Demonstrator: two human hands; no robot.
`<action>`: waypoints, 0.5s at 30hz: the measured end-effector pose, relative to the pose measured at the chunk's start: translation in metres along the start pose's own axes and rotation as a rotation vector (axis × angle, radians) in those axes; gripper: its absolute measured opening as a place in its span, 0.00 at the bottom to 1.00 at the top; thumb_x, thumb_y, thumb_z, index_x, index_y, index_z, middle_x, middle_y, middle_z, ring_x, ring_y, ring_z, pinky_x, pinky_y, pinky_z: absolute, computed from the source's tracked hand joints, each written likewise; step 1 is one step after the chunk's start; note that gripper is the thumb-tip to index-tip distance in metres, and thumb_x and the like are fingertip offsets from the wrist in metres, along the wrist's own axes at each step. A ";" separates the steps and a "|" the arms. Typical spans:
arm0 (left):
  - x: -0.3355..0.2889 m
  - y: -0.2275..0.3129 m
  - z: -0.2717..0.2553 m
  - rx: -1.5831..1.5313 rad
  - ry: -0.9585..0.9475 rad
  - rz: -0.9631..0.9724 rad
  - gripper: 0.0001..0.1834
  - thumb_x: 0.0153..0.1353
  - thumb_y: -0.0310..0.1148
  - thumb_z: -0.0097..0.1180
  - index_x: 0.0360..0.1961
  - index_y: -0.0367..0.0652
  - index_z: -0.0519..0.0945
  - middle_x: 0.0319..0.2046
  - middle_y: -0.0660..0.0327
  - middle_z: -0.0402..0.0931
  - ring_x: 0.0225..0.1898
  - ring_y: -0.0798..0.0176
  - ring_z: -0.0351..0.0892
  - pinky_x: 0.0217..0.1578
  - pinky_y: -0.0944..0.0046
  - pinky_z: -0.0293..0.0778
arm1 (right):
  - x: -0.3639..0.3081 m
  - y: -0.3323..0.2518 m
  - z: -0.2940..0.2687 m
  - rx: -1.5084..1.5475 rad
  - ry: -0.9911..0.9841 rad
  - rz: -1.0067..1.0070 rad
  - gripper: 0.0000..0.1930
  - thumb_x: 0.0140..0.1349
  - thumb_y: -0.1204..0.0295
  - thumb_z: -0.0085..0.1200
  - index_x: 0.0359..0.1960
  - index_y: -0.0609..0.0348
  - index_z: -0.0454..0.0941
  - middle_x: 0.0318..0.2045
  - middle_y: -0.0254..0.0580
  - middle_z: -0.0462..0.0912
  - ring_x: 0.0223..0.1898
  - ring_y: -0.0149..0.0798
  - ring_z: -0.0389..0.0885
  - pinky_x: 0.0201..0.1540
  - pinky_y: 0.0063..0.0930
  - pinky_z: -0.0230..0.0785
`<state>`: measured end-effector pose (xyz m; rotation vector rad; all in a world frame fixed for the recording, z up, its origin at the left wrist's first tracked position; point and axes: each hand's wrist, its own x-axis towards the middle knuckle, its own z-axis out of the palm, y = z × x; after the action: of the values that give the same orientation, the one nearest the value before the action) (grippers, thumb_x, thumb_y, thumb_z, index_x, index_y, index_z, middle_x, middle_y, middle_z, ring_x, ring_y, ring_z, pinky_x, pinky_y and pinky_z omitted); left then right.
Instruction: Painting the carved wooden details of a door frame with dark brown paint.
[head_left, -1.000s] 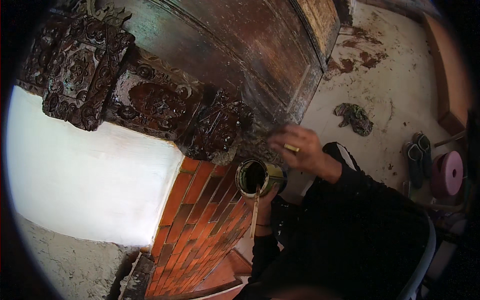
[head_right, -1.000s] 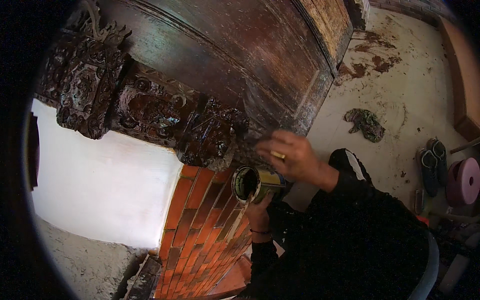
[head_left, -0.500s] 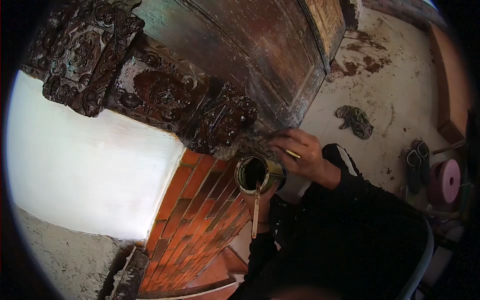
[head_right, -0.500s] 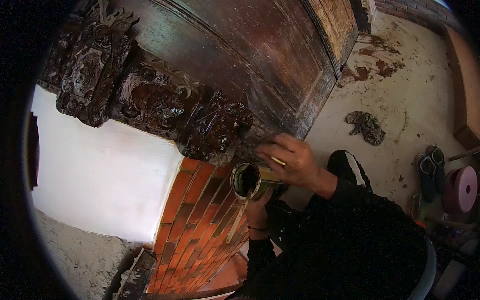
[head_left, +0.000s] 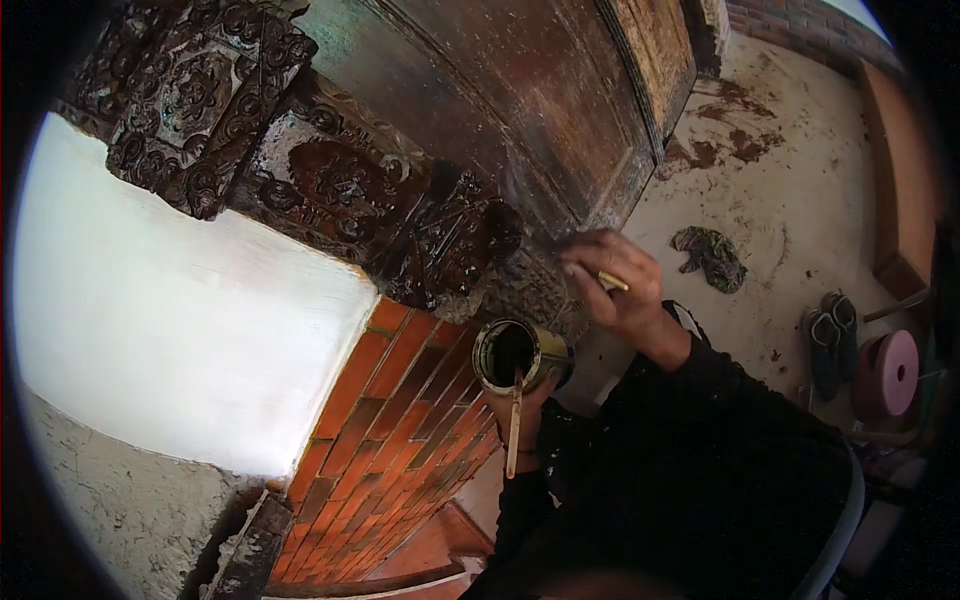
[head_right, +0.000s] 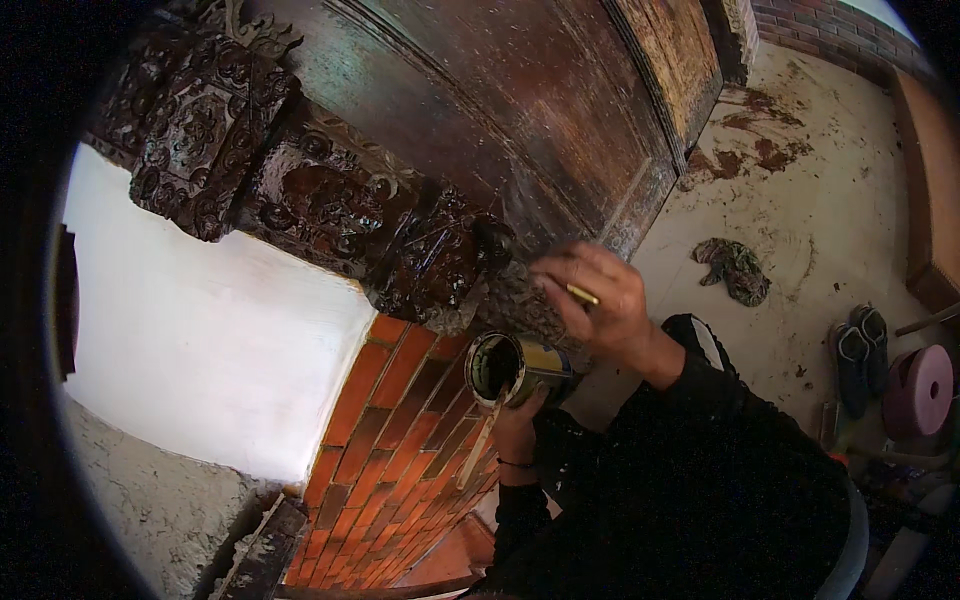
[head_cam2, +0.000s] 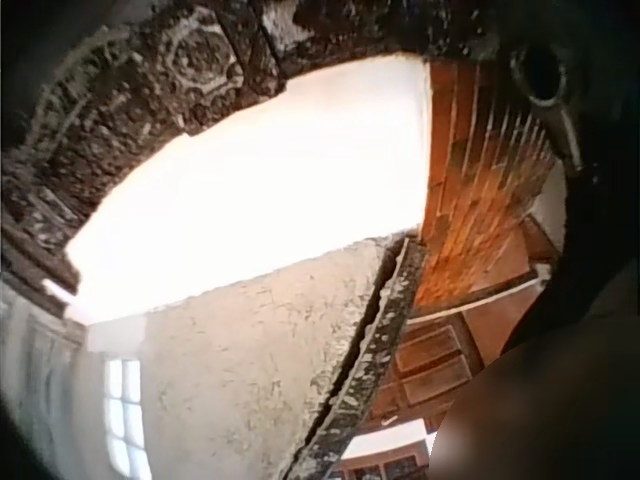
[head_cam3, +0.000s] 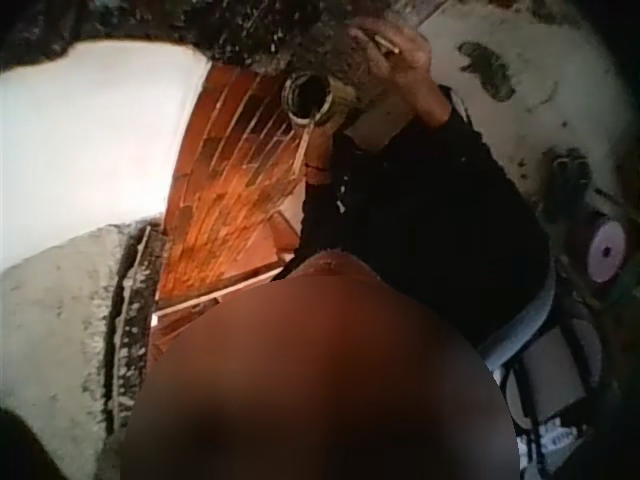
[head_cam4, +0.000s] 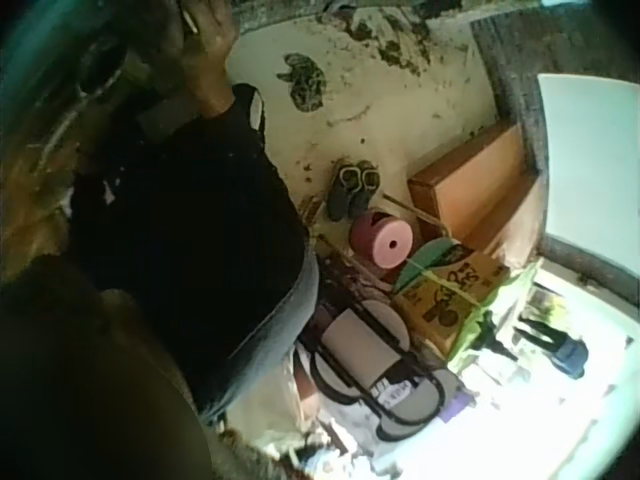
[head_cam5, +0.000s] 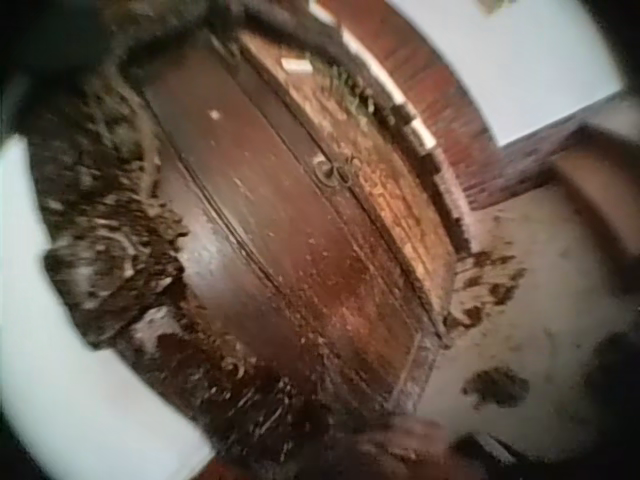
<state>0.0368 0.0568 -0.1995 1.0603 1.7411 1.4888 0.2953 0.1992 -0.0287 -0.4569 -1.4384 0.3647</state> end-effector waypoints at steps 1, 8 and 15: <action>0.003 -0.002 -0.003 -0.022 -0.015 0.015 0.58 0.43 0.35 0.88 0.74 0.33 0.66 0.68 0.46 0.75 0.67 0.48 0.78 0.69 0.48 0.77 | 0.003 0.000 0.003 0.006 -0.002 -0.005 0.10 0.62 0.80 0.71 0.44 0.59 0.89 0.41 0.45 0.88 0.41 0.48 0.90 0.40 0.39 0.83; 0.010 0.027 0.017 -0.021 -0.027 -0.037 0.61 0.43 0.39 0.88 0.75 0.34 0.63 0.69 0.45 0.73 0.69 0.46 0.77 0.69 0.47 0.77 | -0.001 0.004 -0.004 -0.018 -0.210 -0.088 0.09 0.63 0.82 0.69 0.44 0.60 0.88 0.41 0.46 0.88 0.40 0.47 0.89 0.42 0.38 0.83; 0.017 -0.017 0.004 0.113 -0.101 0.013 0.63 0.44 0.40 0.87 0.77 0.35 0.60 0.72 0.45 0.69 0.70 0.46 0.75 0.68 0.48 0.77 | 0.008 0.002 -0.003 -0.085 -0.154 -0.043 0.09 0.62 0.78 0.71 0.44 0.57 0.89 0.41 0.43 0.88 0.39 0.47 0.89 0.40 0.39 0.84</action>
<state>0.0290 0.0725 -0.2159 1.1856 1.7671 1.3346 0.2995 0.2048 -0.0234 -0.4738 -1.6160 0.3096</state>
